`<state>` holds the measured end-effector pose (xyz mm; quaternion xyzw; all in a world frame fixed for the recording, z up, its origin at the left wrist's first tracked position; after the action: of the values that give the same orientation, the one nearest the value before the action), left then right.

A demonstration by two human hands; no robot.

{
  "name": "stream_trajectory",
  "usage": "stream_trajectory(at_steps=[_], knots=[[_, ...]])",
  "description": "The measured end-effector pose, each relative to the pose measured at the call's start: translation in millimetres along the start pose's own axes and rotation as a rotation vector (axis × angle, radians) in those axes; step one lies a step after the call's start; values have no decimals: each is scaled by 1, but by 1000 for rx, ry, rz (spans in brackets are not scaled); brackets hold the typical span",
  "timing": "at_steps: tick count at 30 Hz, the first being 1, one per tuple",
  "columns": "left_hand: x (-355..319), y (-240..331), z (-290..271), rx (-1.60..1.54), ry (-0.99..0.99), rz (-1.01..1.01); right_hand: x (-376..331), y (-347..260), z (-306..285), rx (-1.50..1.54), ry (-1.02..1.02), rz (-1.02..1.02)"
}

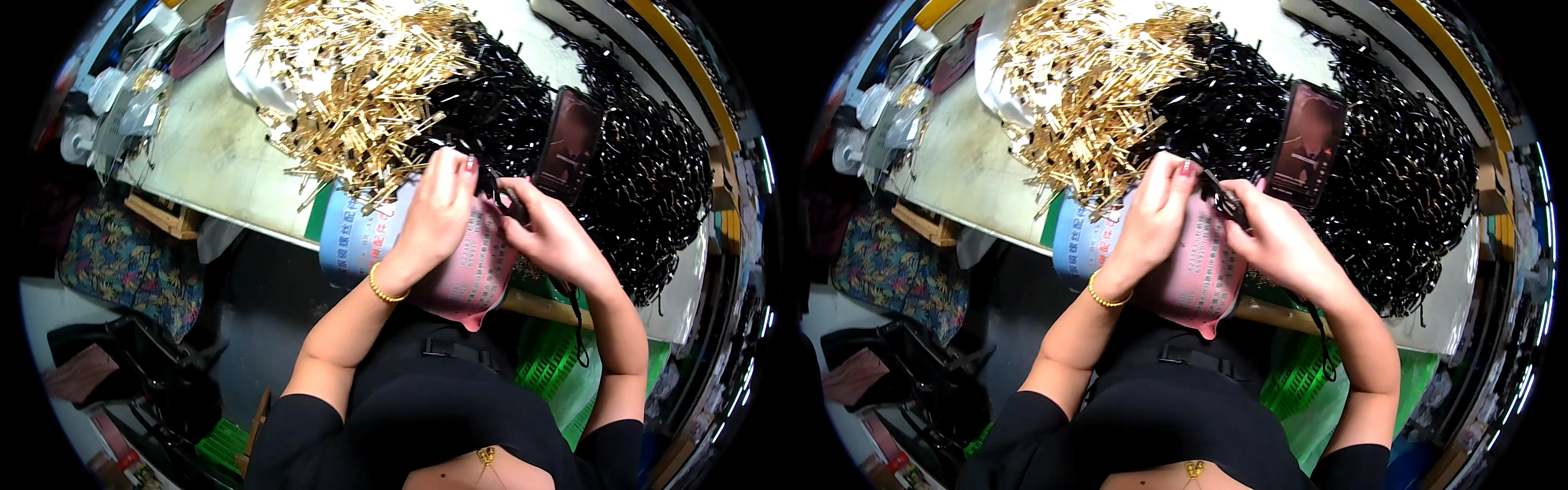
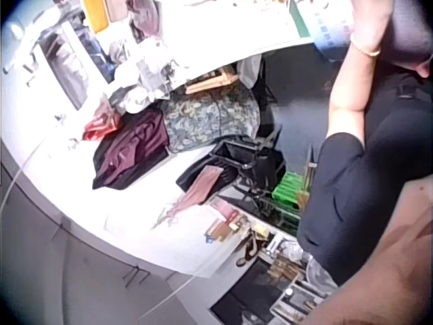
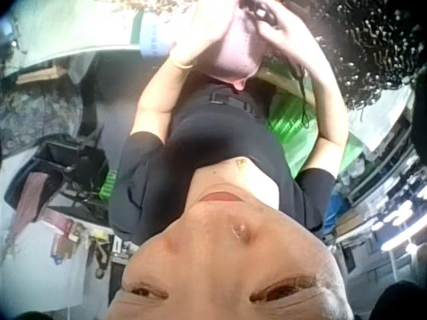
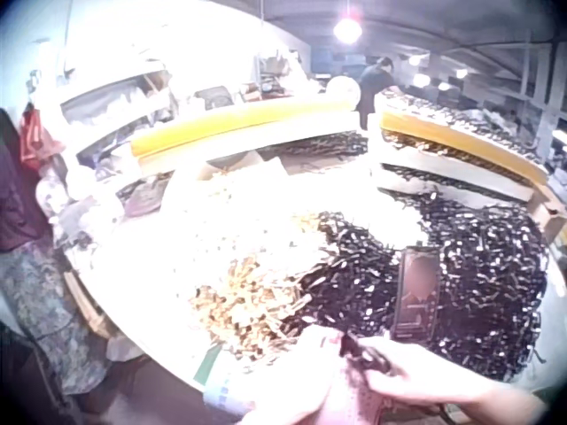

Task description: The person assembles eyeglasses by hand at a cluttered workbench. They pick up black frames and gold-colored metal arms, then attach the arms to the frames using a small tool to secure the joints. The process is repeated for multiple pairs.

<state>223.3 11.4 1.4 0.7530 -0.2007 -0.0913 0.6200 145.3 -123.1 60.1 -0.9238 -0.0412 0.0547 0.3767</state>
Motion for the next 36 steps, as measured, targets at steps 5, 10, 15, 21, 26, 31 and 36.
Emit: stream_trajectory(at_steps=[5,10,15,21,26,31,36], knots=[[-25,10,-15,-59,-100,-51,-10,11,3,751,-110,322],[-59,14,-77,-148,81,70,-10,7,9,960,-164,391],[-60,-5,-161,539,497,-52,-29,0,-1,1002,-107,241],[-31,-38,-174,777,324,0,-106,19,8,999,-28,329],[-1,-35,-142,877,515,-17,-160,62,19,1057,272,354],[40,-25,-103,703,599,-184,-187,87,22,1183,442,264],[86,1,-74,676,535,-131,-187,94,24,1203,416,256]])
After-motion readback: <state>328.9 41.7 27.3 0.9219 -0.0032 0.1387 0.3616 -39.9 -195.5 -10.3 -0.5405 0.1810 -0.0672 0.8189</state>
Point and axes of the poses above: each hand's wrist, its own x-axis towards the middle knuckle, its own z-axis out of the palm, y = z × x, the point moved 6 cm from there along x, towards the middle knuckle, and after that the axes turned 7 degrees about -z, right-handed, at the moved point
